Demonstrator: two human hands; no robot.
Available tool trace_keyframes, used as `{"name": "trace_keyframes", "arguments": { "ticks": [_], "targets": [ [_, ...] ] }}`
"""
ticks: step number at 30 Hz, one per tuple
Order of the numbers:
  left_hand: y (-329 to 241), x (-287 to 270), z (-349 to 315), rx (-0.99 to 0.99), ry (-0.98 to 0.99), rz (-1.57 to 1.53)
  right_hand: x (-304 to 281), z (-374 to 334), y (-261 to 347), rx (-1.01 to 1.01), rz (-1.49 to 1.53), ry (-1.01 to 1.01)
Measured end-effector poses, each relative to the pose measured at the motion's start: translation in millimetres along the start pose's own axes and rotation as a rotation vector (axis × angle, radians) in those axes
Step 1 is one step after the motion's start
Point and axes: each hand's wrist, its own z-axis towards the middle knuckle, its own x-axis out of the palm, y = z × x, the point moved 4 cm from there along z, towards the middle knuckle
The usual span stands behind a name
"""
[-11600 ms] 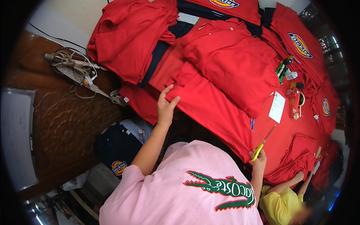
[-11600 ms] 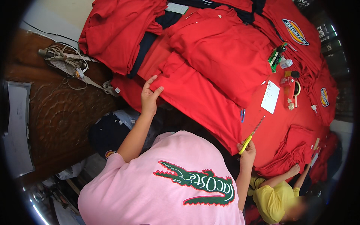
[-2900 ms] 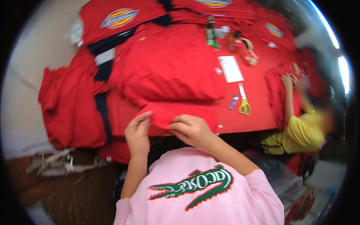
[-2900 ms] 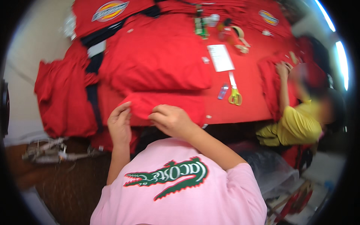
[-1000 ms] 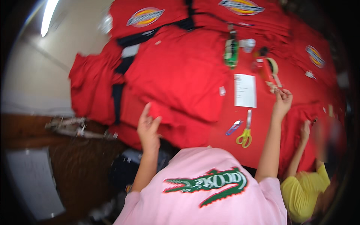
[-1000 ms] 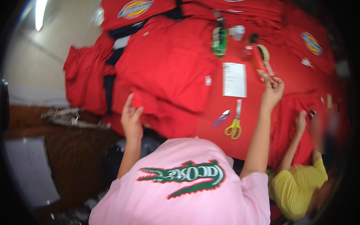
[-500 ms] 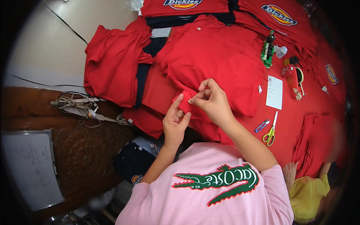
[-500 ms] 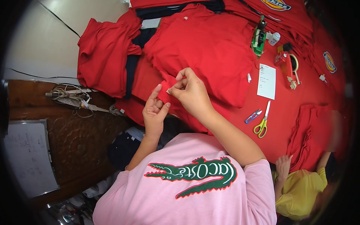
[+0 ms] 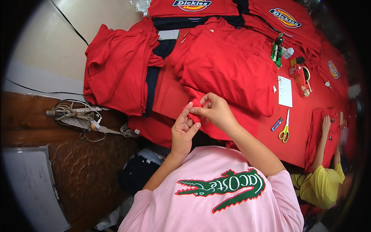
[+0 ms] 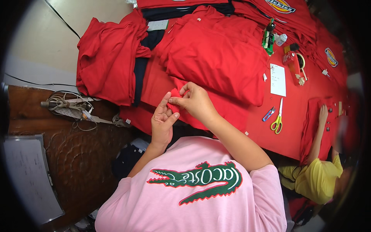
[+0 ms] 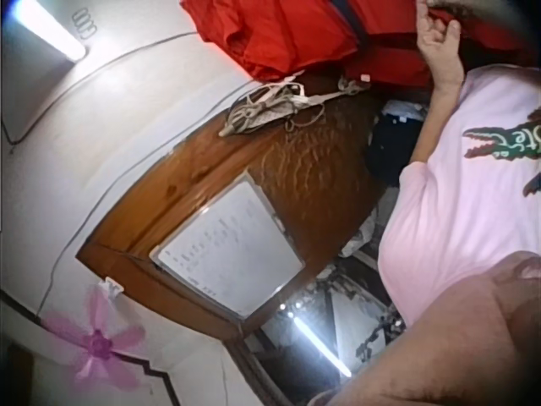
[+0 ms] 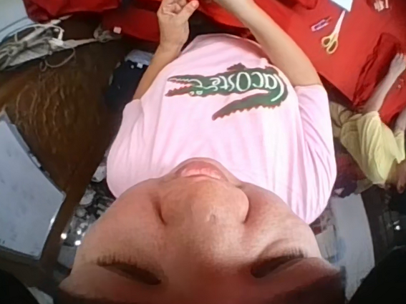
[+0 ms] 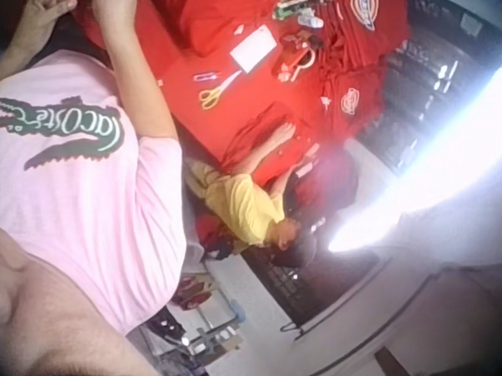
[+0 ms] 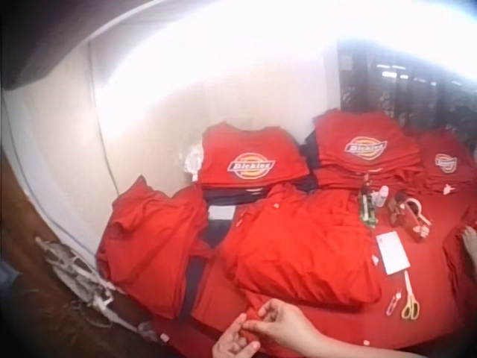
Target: The person trims threads from red t-shirts using scissors and records information on a notepad. The person then stacks the garments on a table and handles garment labels and tape.
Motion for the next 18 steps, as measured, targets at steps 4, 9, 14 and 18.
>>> {"name": "trace_keyframes", "arguments": {
  "ticks": [4, 9, 14, 18],
  "targets": [
    [-9, -4, 0, -0.02, 0.005, -0.116, 19, -7, -31, 0.003, 0.101, 0.074],
    [-36, 5, 7, -0.065, -0.046, -0.166, 16, -8, -46, -0.043, 0.578, 0.139],
    [-20, -22, 10, -0.046, 0.022, -0.147, 38, 2, -30, -0.248, 0.468, 0.102],
    [-23, -38, 8, -0.077, 0.071, -0.177, 43, 0, -46, -0.264, 0.524, 0.248]
  ]
}}
